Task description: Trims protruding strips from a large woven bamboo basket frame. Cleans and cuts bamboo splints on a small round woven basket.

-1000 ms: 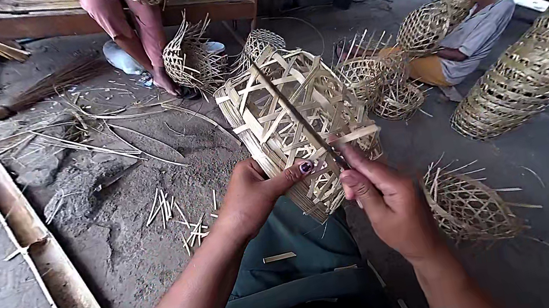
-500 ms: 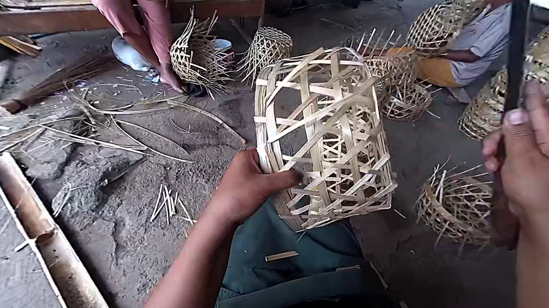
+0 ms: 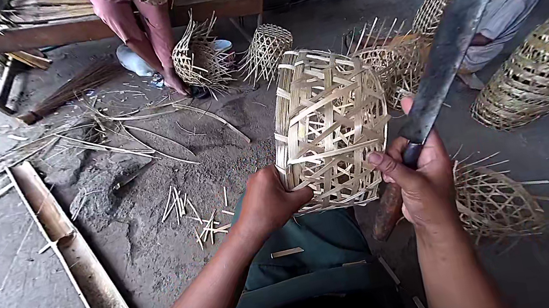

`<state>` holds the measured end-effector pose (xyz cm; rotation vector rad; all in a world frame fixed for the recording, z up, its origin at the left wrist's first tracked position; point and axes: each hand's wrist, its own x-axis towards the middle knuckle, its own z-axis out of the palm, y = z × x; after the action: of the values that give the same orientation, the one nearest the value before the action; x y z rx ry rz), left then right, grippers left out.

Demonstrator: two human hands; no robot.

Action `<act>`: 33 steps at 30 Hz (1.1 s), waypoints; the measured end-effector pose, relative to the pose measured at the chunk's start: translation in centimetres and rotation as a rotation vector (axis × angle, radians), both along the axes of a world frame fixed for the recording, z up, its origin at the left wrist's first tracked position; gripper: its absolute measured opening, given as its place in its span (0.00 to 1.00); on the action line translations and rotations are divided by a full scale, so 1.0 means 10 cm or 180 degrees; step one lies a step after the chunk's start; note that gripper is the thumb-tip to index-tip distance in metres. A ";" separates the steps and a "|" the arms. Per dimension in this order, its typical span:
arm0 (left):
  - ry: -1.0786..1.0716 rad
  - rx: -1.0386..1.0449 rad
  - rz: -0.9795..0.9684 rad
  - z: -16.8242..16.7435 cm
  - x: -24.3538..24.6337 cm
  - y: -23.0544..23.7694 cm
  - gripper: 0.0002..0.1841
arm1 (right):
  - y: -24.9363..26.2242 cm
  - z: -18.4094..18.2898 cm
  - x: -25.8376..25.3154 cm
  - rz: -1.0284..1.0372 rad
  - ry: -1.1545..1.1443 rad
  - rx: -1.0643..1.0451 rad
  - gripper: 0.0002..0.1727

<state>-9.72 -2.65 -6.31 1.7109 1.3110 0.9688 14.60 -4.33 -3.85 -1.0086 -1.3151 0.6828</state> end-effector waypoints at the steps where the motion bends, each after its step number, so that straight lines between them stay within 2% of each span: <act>1: -0.0389 0.0034 -0.0239 -0.03 -0.06 0.00 0.15 | 0.02 0.01 0.00 0.0036 0.0049 -0.0009 0.50; 3: -0.1523 -0.0068 -0.1003 -0.04 -0.18 -0.02 0.31 | 0.02 0.05 0.00 0.0092 0.0158 -0.0004 0.48; 4: -0.2025 -0.0161 -0.1312 -0.02 -0.22 -0.04 0.33 | 0.02 0.07 0.01 0.0098 0.0207 0.0002 0.46; 6: -0.2559 -0.0277 -0.1352 0.01 -0.25 -0.08 0.23 | -0.03 0.11 0.00 0.0091 0.0270 0.0015 0.40; 7: -0.2650 -0.0320 -0.1219 0.02 -0.25 -0.09 0.18 | -0.06 0.14 -0.02 0.0101 0.0272 0.0028 0.36; 9: -0.2788 -0.0446 -0.1162 0.01 -0.24 -0.10 0.17 | -0.14 0.20 -0.06 0.0082 0.0183 0.0096 0.33; 14: -0.3231 -0.0839 -0.1731 -0.02 -0.15 -0.07 0.18 | -0.28 0.30 -0.17 0.0082 -0.0338 0.0192 0.41; 17: -0.3178 -0.0844 -0.1546 0.03 -0.07 -0.10 0.17 | -0.30 0.32 -0.23 0.0134 -0.0475 0.0186 0.42; 21: -0.3258 -0.1136 -0.1293 0.14 -0.03 -0.12 0.17 | -0.29 0.32 -0.32 0.0255 -0.0288 0.0131 0.41; 26: -0.3420 -0.1426 -0.1222 0.20 -0.03 -0.14 0.13 | -0.30 0.35 -0.42 0.0114 -0.0232 0.0126 0.41; 33: -0.3698 -0.1235 -0.1947 0.13 -0.12 -0.11 0.15 | -0.30 0.42 -0.48 0.0170 0.0024 0.0233 0.41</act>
<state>-10.92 -3.79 -5.04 0.8427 0.1562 0.9751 9.78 -7.30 0.37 -0.9138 -1.3551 0.6734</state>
